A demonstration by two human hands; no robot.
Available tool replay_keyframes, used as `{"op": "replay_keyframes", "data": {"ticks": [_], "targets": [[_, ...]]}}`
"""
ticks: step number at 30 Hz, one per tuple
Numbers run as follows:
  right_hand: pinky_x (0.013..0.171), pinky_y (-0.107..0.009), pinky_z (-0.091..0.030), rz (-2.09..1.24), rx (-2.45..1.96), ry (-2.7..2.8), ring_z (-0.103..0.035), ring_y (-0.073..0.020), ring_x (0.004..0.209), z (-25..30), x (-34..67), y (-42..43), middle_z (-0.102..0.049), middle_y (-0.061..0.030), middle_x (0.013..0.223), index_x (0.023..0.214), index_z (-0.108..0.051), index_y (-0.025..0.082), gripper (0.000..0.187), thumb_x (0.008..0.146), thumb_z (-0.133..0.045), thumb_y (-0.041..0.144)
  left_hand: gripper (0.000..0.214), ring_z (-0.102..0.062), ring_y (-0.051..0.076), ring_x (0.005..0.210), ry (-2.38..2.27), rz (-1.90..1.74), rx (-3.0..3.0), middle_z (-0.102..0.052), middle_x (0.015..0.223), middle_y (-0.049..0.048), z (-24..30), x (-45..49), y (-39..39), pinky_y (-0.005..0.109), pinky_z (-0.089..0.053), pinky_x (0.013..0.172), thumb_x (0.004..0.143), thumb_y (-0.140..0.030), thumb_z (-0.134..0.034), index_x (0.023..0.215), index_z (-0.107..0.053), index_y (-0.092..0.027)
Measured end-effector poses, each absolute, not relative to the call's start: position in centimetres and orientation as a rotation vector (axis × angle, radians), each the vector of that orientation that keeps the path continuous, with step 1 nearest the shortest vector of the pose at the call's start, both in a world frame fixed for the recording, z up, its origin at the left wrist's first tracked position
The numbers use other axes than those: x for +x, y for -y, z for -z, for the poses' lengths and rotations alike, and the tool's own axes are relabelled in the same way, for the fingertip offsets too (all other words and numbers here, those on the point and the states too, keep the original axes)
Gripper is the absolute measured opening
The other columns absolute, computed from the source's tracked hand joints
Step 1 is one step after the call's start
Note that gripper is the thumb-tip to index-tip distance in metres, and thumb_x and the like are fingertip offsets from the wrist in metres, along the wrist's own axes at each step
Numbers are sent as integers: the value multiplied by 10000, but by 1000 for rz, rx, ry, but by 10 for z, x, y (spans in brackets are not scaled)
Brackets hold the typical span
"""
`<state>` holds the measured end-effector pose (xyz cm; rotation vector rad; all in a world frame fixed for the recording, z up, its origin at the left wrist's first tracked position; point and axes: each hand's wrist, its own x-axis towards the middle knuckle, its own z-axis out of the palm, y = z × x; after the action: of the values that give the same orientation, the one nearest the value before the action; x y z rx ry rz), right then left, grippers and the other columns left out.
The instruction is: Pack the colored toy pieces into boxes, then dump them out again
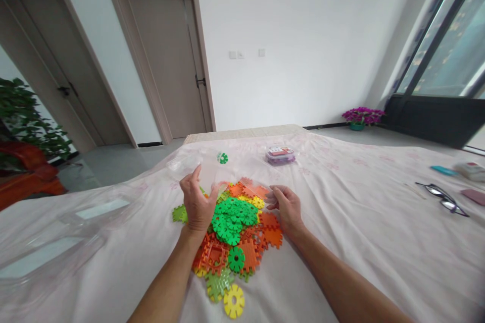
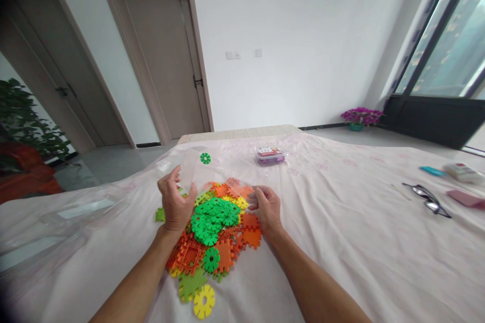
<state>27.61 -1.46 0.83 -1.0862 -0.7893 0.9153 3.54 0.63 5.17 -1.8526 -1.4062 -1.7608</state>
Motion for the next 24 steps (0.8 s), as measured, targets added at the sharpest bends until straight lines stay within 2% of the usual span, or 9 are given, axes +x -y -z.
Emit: {"op": "replay_keyframes", "data": {"ticks": [4,7,12,15,19,21,24], "targets": [[480,-250,-531,-813,-1061,842,-620,-134,534,-8,275,17,-712,-29,724,883,-668,177,289,771,-682,443,601,-475,304,1188,1402,1663,-1944,-508,1238,163,-44,35,-8,464,-415,1024,816,-248,-650,1376,-449,-163],[484,-256,-532,-772,-1042,850,-620,-135,534,-7,276,15,-715,-27,734,888,-674,183,303,771,-684,462,576,-489,300,1173,1475,1690,-1932,-509,1226,155,-41,36,-10,460,-423,1017,824,-259,-642,1364,-464,-174],[457,-245,-517,-886,-1165,843,-615,-137,503,-4,279,10,-701,-22,678,877,-666,177,287,752,-688,435,582,-517,267,1128,1540,1789,-1882,-497,1236,146,-42,37,-10,413,-472,948,820,-273,-649,1363,-454,-187],[463,-235,-513,-861,-1181,867,-622,-139,530,-3,279,8,-702,-26,692,897,-666,175,291,769,-672,437,564,-503,276,1149,1413,1806,-1896,-516,1222,144,-44,37,-6,412,-476,934,817,-285,-658,1339,-472,-181],[448,-231,-493,-835,-1191,916,-625,-147,544,-3,278,9,-700,-29,695,908,-677,169,310,778,-666,450,571,-477,288,1184,1262,1754,-1944,-530,1205,148,-45,39,-3,442,-431,1004,798,-270,-682,1325,-486,-168],[455,-235,-492,-812,-1154,896,-625,-147,550,-3,279,11,-705,-31,707,922,-679,169,330,775,-674,464,595,-495,277,1149,1341,1782,-1947,-518,1219,147,-43,41,-4,447,-426,1012,794,-295,-688,1337,-476,-175],[497,-251,-519,-772,-1034,838,-633,-148,586,-7,280,13,-714,-31,747,981,-668,181,355,791,-673,480,655,-553,218,987,1624,2016,-1884,-473,1267,142,-38,44,-12,395,-495,901,808,-386,-670,1387,-422,-204]]}}
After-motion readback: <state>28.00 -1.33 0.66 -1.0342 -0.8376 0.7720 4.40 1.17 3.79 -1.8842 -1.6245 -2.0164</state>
